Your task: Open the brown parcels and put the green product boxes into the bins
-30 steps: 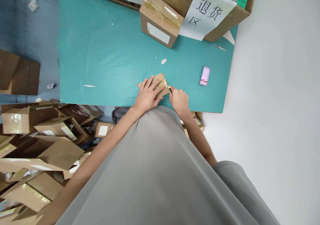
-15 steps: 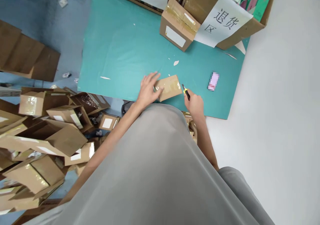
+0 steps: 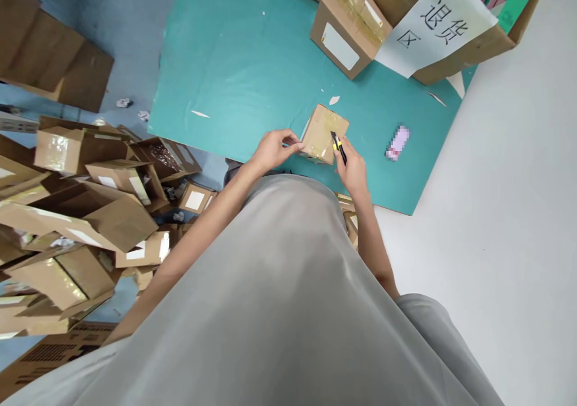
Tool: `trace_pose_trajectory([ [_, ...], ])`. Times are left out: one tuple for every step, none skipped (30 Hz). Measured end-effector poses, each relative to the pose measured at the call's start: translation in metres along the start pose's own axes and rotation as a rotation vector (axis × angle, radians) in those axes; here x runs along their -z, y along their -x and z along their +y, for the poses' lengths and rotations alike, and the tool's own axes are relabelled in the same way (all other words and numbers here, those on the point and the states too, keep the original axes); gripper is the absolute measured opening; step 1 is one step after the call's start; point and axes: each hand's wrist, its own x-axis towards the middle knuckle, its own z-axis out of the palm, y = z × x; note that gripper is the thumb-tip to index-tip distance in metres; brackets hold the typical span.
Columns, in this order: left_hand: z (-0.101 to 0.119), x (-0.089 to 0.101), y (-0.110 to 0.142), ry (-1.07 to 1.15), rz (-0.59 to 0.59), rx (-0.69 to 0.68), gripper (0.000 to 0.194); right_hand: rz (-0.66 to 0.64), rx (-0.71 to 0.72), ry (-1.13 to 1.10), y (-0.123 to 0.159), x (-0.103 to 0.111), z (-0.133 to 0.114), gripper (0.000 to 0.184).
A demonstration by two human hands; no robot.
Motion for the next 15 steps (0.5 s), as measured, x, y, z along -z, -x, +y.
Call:
trace_pose_trajectory([
  [0.003, -0.006, -0.001, 0.003, -0.018, 0.006, 0.031, 0.025, -0.003, 0.021, -0.001, 0.004, 0.001, 0.065],
  [0.005, -0.012, -0.002, 0.005, -0.028, 0.01, 0.031, 0.044, -0.011, 0.037, -0.001, 0.008, 0.002, 0.064],
  [0.008, -0.017, -0.002, 0.005, -0.03, 0.009, 0.031, 0.051, -0.015, 0.053, 0.001, 0.012, 0.002, 0.062],
  [0.01, -0.022, -0.003, 0.005, -0.026, 0.006, 0.033, 0.037, -0.006, 0.076, 0.004, 0.015, 0.001, 0.061],
  [0.012, -0.026, -0.004, 0.004, -0.015, 0.004, 0.036, 0.017, 0.005, 0.1, 0.009, 0.018, 0.001, 0.06],
  [0.013, -0.029, -0.005, 0.001, -0.002, 0.004, 0.041, -0.005, 0.014, 0.124, 0.014, 0.02, 0.0, 0.06],
  [0.013, -0.032, -0.006, -0.003, 0.013, 0.006, 0.046, -0.029, 0.022, 0.147, 0.019, 0.021, 0.001, 0.059],
  [0.013, -0.034, -0.008, -0.009, 0.023, 0.007, 0.052, -0.053, 0.033, 0.172, 0.023, 0.022, 0.002, 0.059],
  [0.012, -0.036, -0.009, -0.014, 0.026, 0.007, 0.058, -0.078, 0.048, 0.197, 0.027, 0.023, 0.005, 0.058],
  [0.01, -0.038, -0.01, -0.017, 0.025, 0.003, 0.064, -0.103, 0.07, 0.223, 0.029, 0.023, 0.008, 0.058],
  [0.008, -0.039, -0.011, -0.017, 0.023, -0.004, 0.068, -0.125, 0.096, 0.249, 0.03, 0.023, 0.012, 0.059],
  [0.007, -0.041, -0.011, -0.014, 0.024, -0.014, 0.071, -0.142, 0.122, 0.274, 0.03, 0.023, 0.017, 0.059],
  [0.006, -0.042, -0.011, -0.011, 0.026, -0.023, 0.074, -0.155, 0.146, 0.296, 0.03, 0.022, 0.021, 0.061],
  [0.005, -0.043, -0.011, -0.009, 0.028, -0.033, 0.076, -0.161, 0.164, 0.315, 0.028, 0.022, 0.025, 0.062],
  [0.005, -0.043, -0.01, -0.009, 0.028, -0.042, 0.076, -0.163, 0.18, 0.329, 0.027, 0.021, 0.029, 0.063],
])
